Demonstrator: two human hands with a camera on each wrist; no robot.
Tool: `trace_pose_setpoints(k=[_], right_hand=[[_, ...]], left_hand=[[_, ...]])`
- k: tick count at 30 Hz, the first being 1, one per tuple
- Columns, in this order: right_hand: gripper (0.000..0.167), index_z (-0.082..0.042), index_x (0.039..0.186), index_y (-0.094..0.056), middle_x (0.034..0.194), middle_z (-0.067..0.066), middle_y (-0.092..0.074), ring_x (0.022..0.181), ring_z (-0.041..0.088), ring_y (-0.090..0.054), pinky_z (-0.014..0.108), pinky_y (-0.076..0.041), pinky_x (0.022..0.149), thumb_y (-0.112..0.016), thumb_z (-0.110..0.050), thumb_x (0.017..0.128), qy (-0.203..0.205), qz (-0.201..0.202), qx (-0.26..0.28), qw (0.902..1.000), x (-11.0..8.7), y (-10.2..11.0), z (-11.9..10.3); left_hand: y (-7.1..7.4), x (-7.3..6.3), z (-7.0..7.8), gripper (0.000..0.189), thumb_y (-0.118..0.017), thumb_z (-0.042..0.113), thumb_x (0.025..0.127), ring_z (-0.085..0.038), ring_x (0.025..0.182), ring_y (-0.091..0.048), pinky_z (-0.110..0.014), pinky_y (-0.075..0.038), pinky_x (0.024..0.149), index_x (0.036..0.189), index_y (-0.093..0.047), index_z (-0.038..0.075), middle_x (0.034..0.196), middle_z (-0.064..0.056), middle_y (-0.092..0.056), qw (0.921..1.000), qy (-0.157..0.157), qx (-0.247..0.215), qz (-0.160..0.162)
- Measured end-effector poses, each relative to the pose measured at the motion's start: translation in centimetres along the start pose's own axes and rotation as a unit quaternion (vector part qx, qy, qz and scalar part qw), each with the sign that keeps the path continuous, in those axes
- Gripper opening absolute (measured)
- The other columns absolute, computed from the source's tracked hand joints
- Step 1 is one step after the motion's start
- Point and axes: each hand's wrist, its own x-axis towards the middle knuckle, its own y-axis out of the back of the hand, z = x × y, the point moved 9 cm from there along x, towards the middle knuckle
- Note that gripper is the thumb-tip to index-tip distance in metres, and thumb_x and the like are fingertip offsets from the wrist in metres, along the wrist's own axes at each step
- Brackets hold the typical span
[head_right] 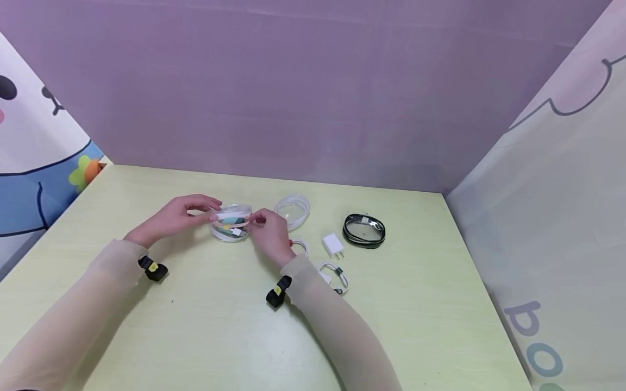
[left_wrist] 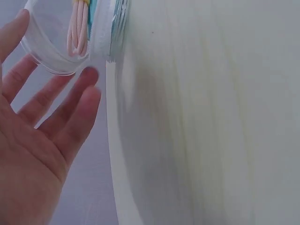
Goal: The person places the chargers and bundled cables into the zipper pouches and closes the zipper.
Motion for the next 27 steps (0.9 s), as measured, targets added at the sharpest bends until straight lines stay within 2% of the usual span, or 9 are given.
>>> trace_pose_setpoints(k=[2,5,8,14,20,27], right_hand=[[0.017,-0.008,0.102,-0.071,0.104,0.005,-0.071,0.098,0.018,-0.066,0.026,-0.055,0.083,-0.076,-0.006,0.086,-0.003,-0.001,0.0,1.0,-0.3,0.2,0.0],[0.017,-0.007,0.103,-0.071,0.103,0.006,-0.071,0.097,0.018,-0.066,0.026,-0.054,0.083,-0.075,-0.004,0.087,-0.009,-0.001,-0.005,0.9999,-0.6,0.4,0.0],[0.016,-0.005,0.104,-0.069,0.104,0.007,-0.071,0.097,0.02,-0.066,0.028,-0.054,0.084,-0.072,-0.003,0.089,-0.017,-0.004,-0.001,0.9998,-0.8,0.6,-0.1],[0.015,-0.002,0.107,-0.067,0.108,0.01,-0.071,0.1,0.023,-0.067,0.033,-0.053,0.088,-0.067,-0.002,0.091,-0.032,-0.009,0.018,0.9993,-0.8,0.5,0.1],[0.014,-0.002,0.106,-0.068,0.107,0.009,-0.071,0.099,0.022,-0.067,0.032,-0.052,0.089,-0.068,-0.003,0.092,-0.038,-0.012,0.023,0.999,-0.8,0.5,0.7],[0.014,-0.004,0.106,-0.068,0.108,0.008,-0.071,0.099,0.022,-0.067,0.033,-0.052,0.089,-0.068,-0.005,0.093,-0.04,-0.017,0.031,0.9986,-0.7,0.5,0.9]], left_hand=[[-0.1,0.0,0.5,0.03,-0.072,0.025,0.093,-0.032,0.126,-0.052,-0.055,-0.044,0.102,0.119,-0.07,0.011,0.138,-0.012,-0.057,0.9997,-0.019,0.017,0.001],[-0.1,0.0,0.9,0.026,-0.073,0.025,0.093,-0.031,0.134,-0.045,-0.057,-0.039,0.106,0.116,-0.072,0.013,0.139,-0.009,-0.057,0.9985,-0.044,0.03,0.003],[-0.1,0.0,1.6,0.024,-0.074,0.023,0.092,-0.033,0.134,-0.045,-0.06,-0.033,0.108,0.114,-0.075,0.014,0.138,-0.008,-0.058,0.9973,-0.062,0.04,0.002],[-0.6,0.1,1.8,0.02,-0.076,0.018,0.09,-0.033,0.134,-0.045,-0.059,-0.032,0.108,0.109,-0.078,0.014,0.138,-0.008,-0.059,0.9976,-0.061,0.028,-0.016],[-1.4,0.2,1.6,0.017,-0.078,0.014,0.087,-0.032,0.133,-0.046,-0.055,-0.035,0.106,0.104,-0.08,0.016,0.137,-0.007,-0.06,0.9972,-0.062,0.021,-0.036],[-1.9,0.3,1.6,0.016,-0.081,0.01,0.083,-0.033,0.134,-0.044,-0.054,-0.033,0.108,0.097,-0.081,0.016,0.138,-0.008,-0.059,0.9961,-0.069,0.018,-0.051]])
